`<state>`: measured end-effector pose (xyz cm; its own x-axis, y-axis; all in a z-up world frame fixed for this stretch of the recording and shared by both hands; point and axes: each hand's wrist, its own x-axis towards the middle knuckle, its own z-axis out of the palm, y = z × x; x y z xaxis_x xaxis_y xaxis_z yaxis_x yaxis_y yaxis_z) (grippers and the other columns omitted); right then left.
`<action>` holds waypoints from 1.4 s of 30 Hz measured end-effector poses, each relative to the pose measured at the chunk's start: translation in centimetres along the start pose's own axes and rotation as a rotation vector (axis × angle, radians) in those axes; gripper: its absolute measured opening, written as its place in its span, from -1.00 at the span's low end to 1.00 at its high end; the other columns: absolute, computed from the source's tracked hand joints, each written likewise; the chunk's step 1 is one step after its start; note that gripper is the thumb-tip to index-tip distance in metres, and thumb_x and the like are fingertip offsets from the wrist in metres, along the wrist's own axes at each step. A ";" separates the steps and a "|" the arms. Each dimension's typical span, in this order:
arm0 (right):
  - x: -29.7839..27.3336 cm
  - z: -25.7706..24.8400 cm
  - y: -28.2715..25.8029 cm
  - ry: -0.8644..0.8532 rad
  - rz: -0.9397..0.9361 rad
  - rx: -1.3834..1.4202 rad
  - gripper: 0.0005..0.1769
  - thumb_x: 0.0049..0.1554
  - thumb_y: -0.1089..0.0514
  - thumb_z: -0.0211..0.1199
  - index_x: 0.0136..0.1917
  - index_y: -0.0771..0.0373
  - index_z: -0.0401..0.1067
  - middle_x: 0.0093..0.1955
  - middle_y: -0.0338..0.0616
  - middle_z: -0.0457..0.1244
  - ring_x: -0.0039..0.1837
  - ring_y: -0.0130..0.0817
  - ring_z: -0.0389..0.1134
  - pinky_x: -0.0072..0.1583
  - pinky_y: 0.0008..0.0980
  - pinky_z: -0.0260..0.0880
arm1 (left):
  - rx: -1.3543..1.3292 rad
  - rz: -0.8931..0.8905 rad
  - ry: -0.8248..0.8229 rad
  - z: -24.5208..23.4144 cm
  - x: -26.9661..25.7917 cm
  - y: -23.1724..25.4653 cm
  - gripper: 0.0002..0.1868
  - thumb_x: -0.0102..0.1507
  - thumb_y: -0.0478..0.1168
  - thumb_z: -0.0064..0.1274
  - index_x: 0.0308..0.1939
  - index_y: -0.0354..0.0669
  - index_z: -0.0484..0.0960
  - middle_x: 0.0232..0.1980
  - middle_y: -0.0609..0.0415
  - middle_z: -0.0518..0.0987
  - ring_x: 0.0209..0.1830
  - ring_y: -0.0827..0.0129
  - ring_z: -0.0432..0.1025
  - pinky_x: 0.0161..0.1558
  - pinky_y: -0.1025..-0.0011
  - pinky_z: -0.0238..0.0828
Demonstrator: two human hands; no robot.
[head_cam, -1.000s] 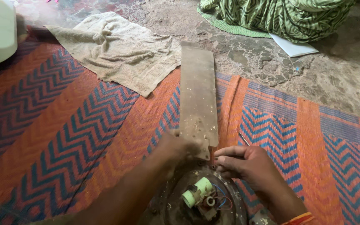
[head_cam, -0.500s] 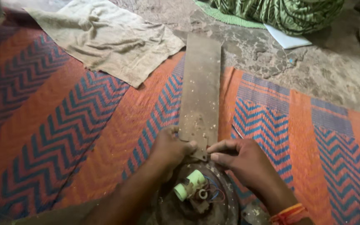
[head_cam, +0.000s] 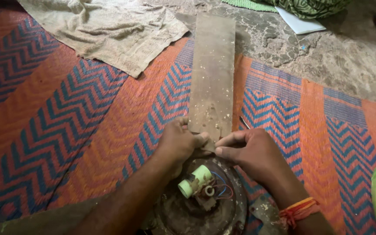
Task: The person is repairing an electric fan motor. They are sitting on a mat on the floor and using their hands to manipulate the internal components of the fan motor, including wires and a small cylindrical part.
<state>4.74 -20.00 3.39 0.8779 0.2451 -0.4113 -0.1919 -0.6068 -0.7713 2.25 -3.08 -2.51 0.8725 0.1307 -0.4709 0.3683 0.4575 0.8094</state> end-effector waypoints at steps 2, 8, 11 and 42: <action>0.0 0.2 0.1 0.020 0.021 0.004 -0.78 -0.07 0.24 0.45 -0.13 0.39 0.68 -0.31 -0.11 0.46 -0.29 -0.45 0.41 -0.17 -0.43 0.43 | 0.002 -0.015 0.001 0.1 -0.1 0.2 -0.57 0.17 -0.49 0.14 0.12 -0.40 0.48 -0.17 -0.10 0.62 -0.35 0.25 0.60 -0.34 0.32 0.68; 0.3 0.4 0.8 0.022 0.033 0.279 -0.71 -0.09 0.33 0.45 -0.06 0.43 0.53 -0.29 -0.08 0.43 -0.28 -0.42 0.41 -0.20 -0.41 0.42 | -0.035 -0.029 -0.039 0.1 -0.3 0.5 -0.41 0.16 -0.48 0.14 0.27 -0.42 0.37 -0.18 -0.16 0.65 -0.34 0.17 0.59 -0.36 0.34 0.65; 0.5 0.3 1.3 0.016 0.066 0.341 -0.63 -0.09 0.36 0.43 0.02 0.41 0.47 -0.27 -0.05 0.42 -0.27 -0.40 0.42 -0.20 -0.40 0.43 | 0.072 -0.013 -0.011 -0.2 -0.1 0.4 -0.26 0.14 -0.48 0.19 0.37 -0.37 0.23 -0.19 -0.18 0.63 -0.33 0.19 0.59 -0.35 0.36 0.62; -1.2 1.5 -0.2 0.136 -0.188 -0.455 -0.77 -0.07 0.06 0.46 -0.14 0.18 0.65 -0.21 -0.08 0.44 -0.18 -0.26 0.49 -0.05 -0.28 0.46 | 0.840 0.118 -0.023 -1.1 -0.1 1.4 -0.62 -0.03 -0.24 0.43 -0.21 -0.32 0.67 -0.37 -0.05 0.73 -0.45 0.38 0.59 -0.38 0.36 0.53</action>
<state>3.05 -19.05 3.31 0.9340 0.2993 -0.1953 0.1587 -0.8370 -0.5237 2.33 -1.45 -1.71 0.9230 0.1149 -0.3674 0.3832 -0.3644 0.8488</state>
